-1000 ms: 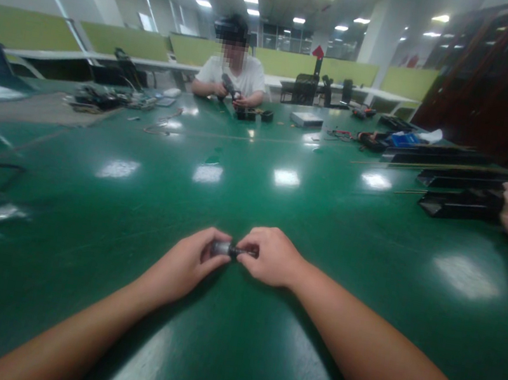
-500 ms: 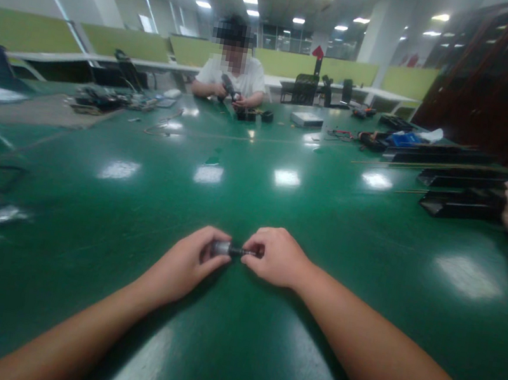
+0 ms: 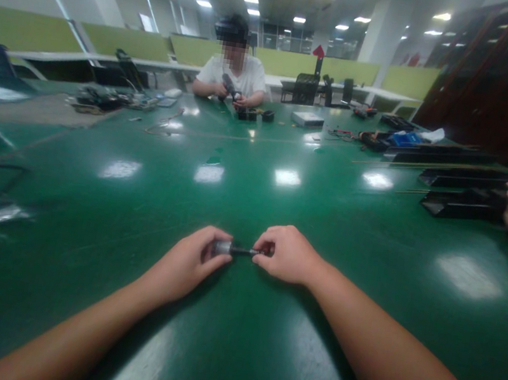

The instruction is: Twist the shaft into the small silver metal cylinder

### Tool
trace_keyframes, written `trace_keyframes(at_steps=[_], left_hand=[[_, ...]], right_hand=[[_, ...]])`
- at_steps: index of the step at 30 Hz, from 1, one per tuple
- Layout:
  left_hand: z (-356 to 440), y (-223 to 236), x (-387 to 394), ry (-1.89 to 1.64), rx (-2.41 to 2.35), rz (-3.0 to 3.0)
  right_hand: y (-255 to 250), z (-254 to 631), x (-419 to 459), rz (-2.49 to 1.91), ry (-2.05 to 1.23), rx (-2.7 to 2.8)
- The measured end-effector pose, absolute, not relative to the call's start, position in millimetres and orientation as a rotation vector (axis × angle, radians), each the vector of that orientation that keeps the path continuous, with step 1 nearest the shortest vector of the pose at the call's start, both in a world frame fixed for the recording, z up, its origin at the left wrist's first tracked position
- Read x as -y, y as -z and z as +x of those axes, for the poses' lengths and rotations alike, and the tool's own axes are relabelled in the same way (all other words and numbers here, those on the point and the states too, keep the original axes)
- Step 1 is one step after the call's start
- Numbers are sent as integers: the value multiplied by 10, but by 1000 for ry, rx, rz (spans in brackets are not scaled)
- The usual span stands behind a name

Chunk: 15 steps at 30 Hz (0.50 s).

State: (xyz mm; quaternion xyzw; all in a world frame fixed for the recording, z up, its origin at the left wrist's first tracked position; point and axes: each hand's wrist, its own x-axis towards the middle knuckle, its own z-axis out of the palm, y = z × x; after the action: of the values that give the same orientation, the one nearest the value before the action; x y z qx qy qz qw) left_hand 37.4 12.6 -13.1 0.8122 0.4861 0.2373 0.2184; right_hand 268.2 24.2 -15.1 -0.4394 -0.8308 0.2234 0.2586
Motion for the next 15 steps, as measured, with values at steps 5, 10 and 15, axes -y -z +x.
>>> trace_keyframes(at_steps=[5, 10, 15], left_hand=[[379, 125, -123, -648, -1344, 2256], [379, 122, -119, -656, -1342, 2264], [388, 119, -111, -654, -1352, 2262]], right_hand=[[152, 2707, -252, -1178, -613, 2260], [145, 2730, -248, -1175, -619, 2276], [115, 2748, -246, -1193, -643, 2288]])
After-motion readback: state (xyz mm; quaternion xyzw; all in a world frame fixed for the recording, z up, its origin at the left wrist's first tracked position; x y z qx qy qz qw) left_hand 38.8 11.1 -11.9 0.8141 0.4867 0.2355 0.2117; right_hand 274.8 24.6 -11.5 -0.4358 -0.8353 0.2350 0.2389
